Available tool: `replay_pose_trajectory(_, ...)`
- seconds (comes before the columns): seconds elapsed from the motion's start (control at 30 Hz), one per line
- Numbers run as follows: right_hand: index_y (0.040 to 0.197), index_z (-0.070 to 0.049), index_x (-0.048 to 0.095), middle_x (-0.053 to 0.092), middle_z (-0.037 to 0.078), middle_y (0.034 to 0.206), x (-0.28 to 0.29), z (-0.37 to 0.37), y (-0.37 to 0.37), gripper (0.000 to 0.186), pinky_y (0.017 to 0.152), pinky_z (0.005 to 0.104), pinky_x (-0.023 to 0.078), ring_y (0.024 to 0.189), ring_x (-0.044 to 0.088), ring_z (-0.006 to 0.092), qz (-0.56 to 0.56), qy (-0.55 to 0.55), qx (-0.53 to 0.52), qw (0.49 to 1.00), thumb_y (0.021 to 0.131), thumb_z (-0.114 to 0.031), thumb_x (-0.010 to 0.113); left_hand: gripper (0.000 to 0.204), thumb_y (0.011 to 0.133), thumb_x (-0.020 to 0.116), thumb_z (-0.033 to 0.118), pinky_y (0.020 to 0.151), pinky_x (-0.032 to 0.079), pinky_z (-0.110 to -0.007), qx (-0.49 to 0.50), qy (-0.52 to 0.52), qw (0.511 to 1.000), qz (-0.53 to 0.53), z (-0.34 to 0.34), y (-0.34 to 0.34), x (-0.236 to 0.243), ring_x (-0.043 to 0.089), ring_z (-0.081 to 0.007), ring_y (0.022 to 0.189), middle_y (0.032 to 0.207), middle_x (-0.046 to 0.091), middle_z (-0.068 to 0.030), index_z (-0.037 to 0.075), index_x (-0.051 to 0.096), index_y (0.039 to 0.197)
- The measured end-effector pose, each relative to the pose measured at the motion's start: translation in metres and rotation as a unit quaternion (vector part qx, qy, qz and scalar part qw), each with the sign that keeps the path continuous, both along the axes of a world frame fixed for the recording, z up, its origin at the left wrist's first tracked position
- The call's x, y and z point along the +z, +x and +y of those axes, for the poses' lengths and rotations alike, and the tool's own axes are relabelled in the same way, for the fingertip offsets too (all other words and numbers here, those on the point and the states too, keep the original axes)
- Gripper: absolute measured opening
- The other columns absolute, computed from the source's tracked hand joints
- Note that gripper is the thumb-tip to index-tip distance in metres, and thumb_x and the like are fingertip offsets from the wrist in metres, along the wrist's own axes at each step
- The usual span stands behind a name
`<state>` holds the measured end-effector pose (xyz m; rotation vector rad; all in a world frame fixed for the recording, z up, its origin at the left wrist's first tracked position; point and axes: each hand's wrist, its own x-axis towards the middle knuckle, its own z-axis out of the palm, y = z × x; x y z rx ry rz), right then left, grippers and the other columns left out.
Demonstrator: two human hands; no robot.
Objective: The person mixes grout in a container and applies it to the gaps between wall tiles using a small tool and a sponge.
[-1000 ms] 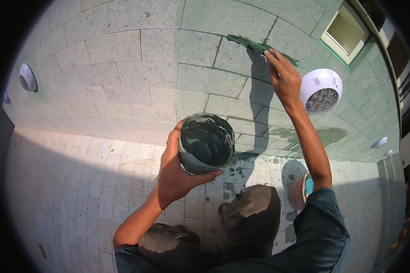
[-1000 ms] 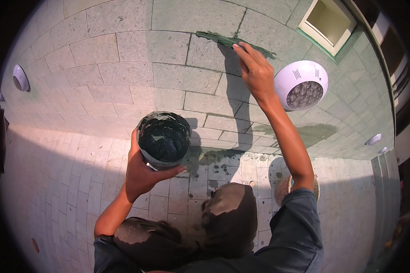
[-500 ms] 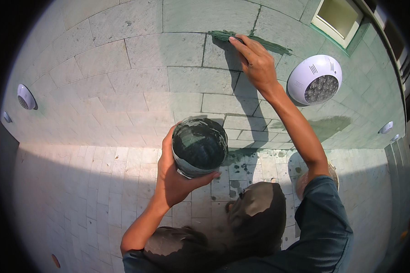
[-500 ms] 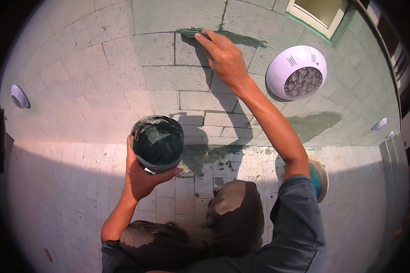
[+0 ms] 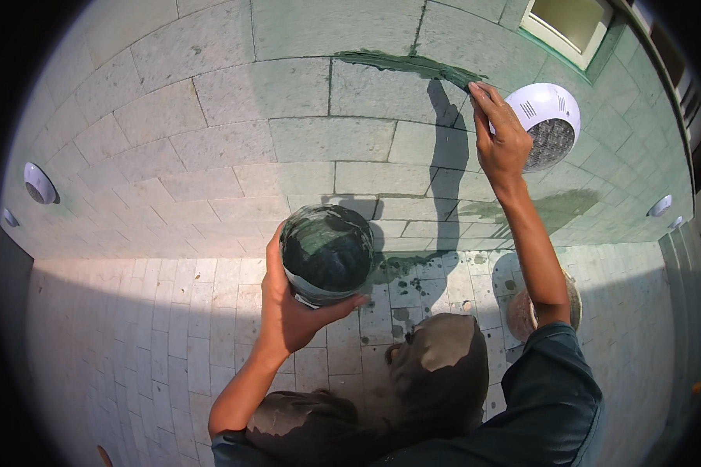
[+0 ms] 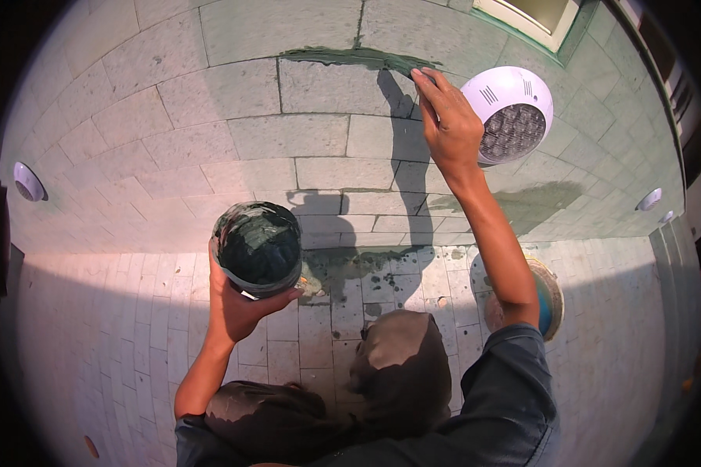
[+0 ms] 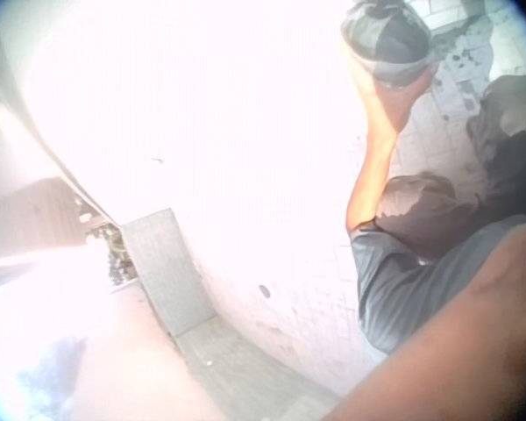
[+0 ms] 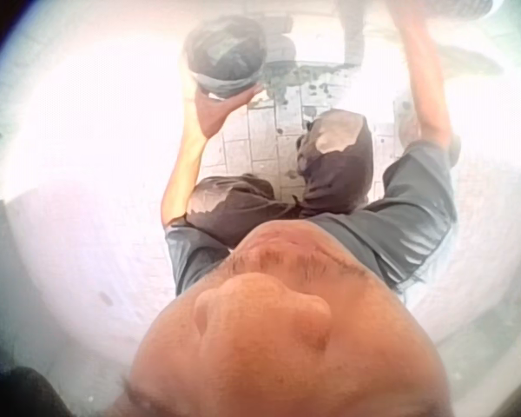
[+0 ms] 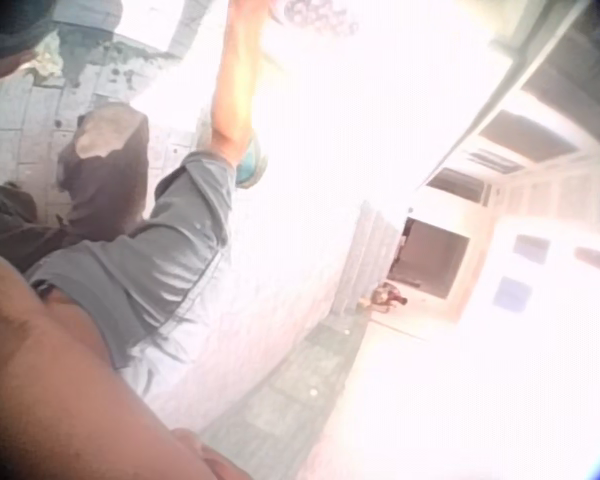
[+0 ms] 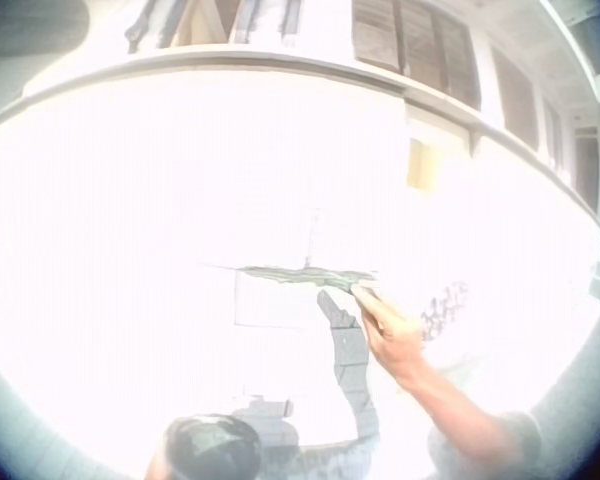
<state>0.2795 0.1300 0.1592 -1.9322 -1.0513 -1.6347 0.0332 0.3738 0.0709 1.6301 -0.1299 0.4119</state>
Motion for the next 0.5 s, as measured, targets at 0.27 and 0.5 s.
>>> replay_pose_trajectory(0.27, 0.12, -0.013, 0.066, 0.066, 0.008, 0.118, -0.004, 0.072, 0.01, 0.043, 0.082, 0.0354, 0.056, 0.101, 0.067, 0.0258, -0.036, -0.072, 0.099, 0.992, 0.079, 0.0, 0.071, 0.108, 0.06, 0.092, 0.009, 0.096, 0.053, -0.039, 0.03, 0.022, 0.999, 0.012, -0.003, 0.0, 0.003, 0.06, -0.0282, 0.116, 0.128, 0.055, -0.0187, 0.0, 0.023, 0.143)
replay_pose_trajectory(0.5, 0.12, -0.01, 0.065, 0.065, 0.009, 0.117, -0.007, 0.05, 0.027, 0.042, 0.083, 0.0355, 0.055, 0.101, 0.066, 0.0271, -0.01, -0.059, 0.034, 0.998, 0.079, 0.0, 0.07, 0.103, 0.059, 0.093, 0.012, 0.094, 0.054, -0.039, 0.032, 0.012, 0.999, 0.035, -0.004, -0.004, 0.01, 0.061, -0.0281, 0.114, 0.126, 0.055, -0.0188, 0.0, 0.028, 0.138)
